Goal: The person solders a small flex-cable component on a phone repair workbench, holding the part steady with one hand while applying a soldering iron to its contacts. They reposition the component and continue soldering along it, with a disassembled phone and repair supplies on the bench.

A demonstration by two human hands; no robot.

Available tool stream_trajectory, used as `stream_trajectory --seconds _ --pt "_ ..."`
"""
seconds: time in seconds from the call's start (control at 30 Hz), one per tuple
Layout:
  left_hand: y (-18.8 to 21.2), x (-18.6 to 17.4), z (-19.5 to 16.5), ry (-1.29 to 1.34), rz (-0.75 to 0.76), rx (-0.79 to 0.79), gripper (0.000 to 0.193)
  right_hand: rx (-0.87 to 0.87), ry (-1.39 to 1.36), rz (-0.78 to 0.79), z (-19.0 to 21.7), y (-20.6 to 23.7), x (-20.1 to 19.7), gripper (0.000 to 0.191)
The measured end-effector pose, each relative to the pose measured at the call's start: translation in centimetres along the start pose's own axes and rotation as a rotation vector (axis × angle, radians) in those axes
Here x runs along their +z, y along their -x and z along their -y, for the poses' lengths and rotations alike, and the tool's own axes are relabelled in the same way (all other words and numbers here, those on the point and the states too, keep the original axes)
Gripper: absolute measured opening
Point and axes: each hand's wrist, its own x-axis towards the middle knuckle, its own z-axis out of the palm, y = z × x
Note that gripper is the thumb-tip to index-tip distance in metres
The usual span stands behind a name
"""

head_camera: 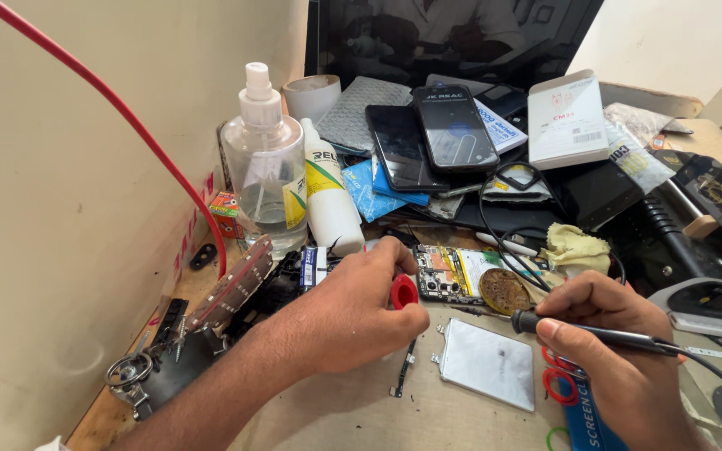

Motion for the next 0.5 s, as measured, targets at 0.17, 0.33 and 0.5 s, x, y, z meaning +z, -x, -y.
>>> stream_trajectory --seconds 0.17,0.33,0.5 --pt "-0.02 0.08 0.19 -0.029 -0.031 0.049 0.046 0.030 -0.012 0.005 -0.36 -0.03 -0.06 0.016" --pt "0.05 -0.23 -0.04 -0.071 -0.028 0.094 0.040 0.073 -0.010 0.024 -0.63 -0.07 -0.12 0.017" --pt "0.17 -0.64 -0.37 -0.019 -0.051 0.034 0.048 0.079 -0.016 0.019 -0.71 -0.11 -0.09 0.018"
